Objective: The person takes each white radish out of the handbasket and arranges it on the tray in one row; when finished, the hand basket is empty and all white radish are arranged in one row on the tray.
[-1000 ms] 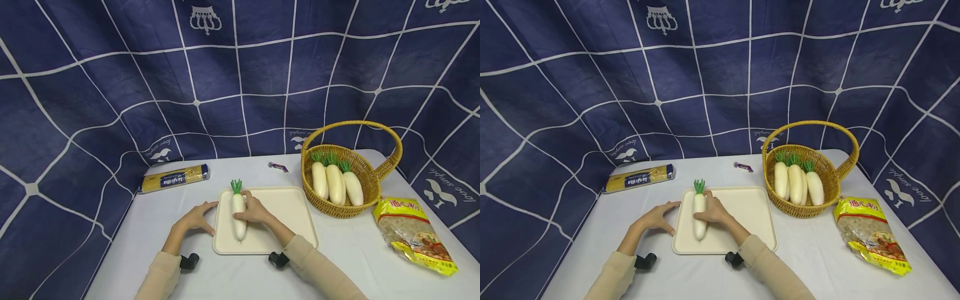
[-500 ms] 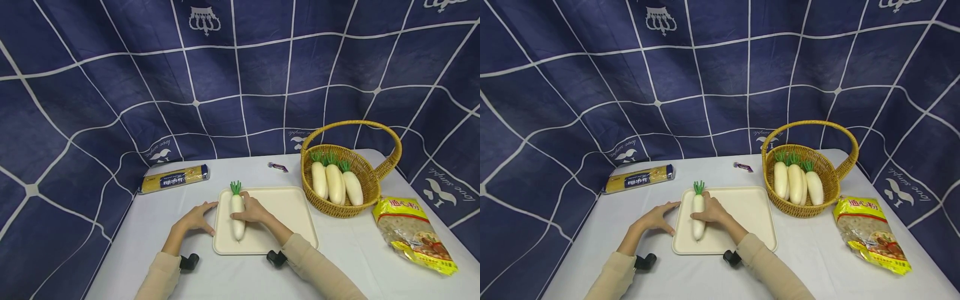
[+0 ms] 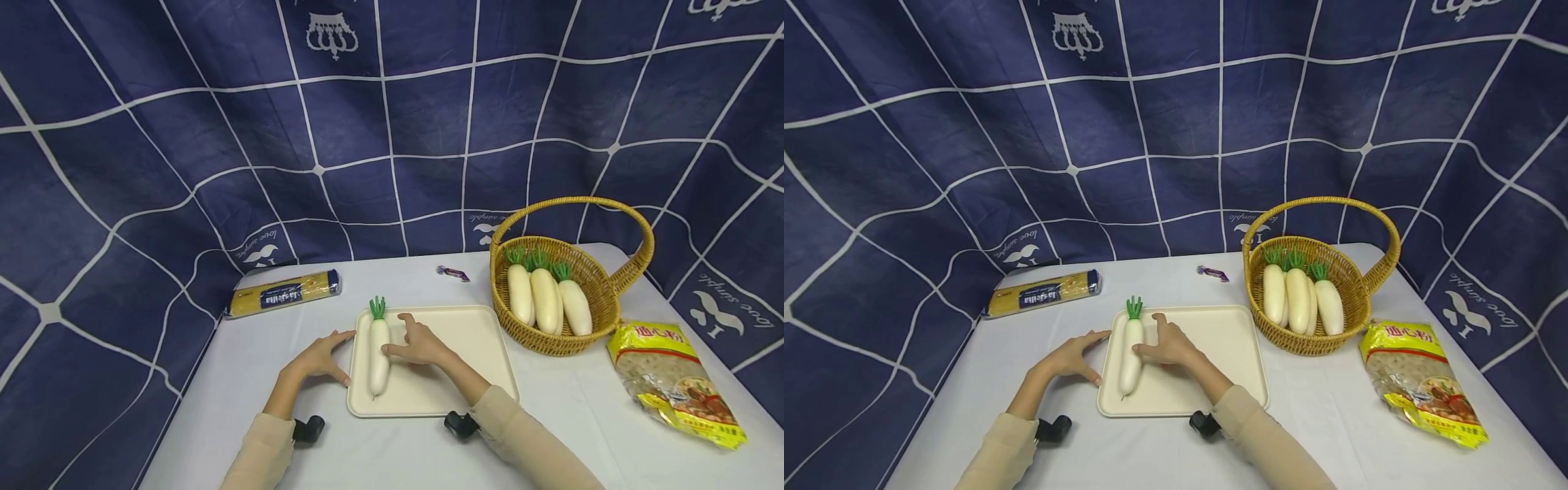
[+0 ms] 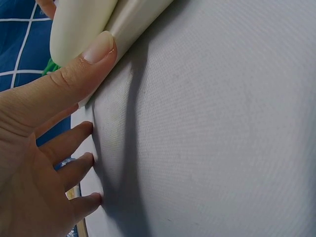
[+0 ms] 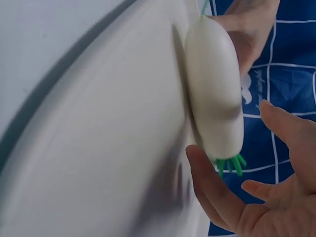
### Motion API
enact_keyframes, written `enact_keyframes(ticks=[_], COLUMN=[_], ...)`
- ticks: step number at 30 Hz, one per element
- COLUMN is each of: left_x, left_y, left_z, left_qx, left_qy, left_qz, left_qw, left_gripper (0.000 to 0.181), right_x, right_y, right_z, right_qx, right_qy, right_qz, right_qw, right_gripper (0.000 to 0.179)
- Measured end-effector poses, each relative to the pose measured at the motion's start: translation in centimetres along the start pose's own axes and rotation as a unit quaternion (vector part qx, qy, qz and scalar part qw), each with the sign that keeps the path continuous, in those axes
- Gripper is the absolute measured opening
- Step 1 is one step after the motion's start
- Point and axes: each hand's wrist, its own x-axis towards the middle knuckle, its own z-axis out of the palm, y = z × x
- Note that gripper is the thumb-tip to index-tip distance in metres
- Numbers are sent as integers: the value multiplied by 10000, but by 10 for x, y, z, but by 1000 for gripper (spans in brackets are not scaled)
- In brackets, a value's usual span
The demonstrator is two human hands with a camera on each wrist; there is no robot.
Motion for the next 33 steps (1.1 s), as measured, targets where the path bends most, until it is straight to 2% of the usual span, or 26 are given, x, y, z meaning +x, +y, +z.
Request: enact_keyframes(ticks=[6,11,24,33], left_x=[0,0,-1,0], left_y=[0,-1,-1,0], left_z=[0,0,1,1], left_qx=[-8,18,30,43], left_qy=[31,34,16,30], left_qz=[-14,8,6,19], left_qw=[10000,10000,10000,10000], left_gripper=[106,106,105,106], right_x=[-6,-17,-50,-76], right_y=[4,8,32,51], right_z=[-13,-32,-100,-146], right_qx=[143,302,13,-156], right_qy=[105,180,594,1175], right_qz=[99,194,-113,-282], right_qw=[9998,9992,9982,9926], right_gripper=[80,78,71,62])
